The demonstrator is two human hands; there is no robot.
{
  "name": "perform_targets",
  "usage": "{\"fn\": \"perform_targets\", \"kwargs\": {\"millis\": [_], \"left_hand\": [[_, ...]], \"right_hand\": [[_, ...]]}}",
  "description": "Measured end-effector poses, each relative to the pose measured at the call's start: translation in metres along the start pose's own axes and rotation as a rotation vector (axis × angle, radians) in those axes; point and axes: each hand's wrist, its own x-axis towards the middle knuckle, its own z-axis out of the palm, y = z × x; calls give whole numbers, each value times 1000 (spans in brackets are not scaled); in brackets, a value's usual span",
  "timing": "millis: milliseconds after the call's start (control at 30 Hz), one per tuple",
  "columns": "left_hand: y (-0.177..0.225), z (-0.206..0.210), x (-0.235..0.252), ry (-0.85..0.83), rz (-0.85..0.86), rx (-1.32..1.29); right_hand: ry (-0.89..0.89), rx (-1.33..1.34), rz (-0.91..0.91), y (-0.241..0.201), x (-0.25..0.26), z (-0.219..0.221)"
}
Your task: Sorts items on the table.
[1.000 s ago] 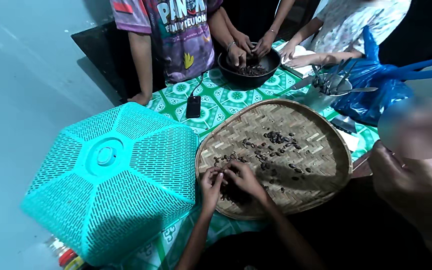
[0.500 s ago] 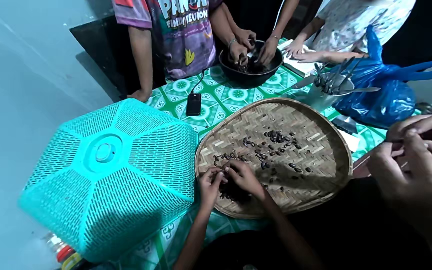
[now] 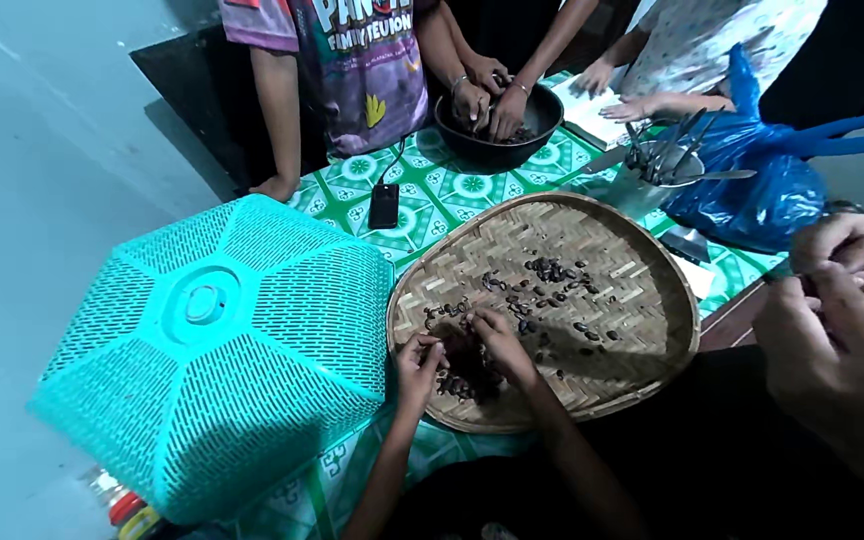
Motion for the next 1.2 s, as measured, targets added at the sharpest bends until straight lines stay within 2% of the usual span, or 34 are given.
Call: {"fn": "perform_targets", "kwargs": {"millis": [133, 300, 567, 800, 900, 1000, 1200], "left_hand": [[1, 4, -1, -33, -23, 110], [1, 8, -2, 7, 11, 166], [-6, 10, -5, 85, 112, 210], [-9, 11, -6, 118, 146, 226], [-8, 12, -6, 145, 140, 227], [-6, 12, -6, 153, 124, 218], [-4, 11, -5, 94, 67, 268]], "right_hand": [[14, -27, -38, 5, 2, -6], [-124, -181, -146, 13, 2, 2], [-178, -329, -136, 11, 1, 5], [-145, -375, -87, 11, 1, 9], [-106, -400, 0, 5, 0, 10], [-36, -418, 71, 2, 2, 4], [154, -449, 64, 9, 8, -21]]}}
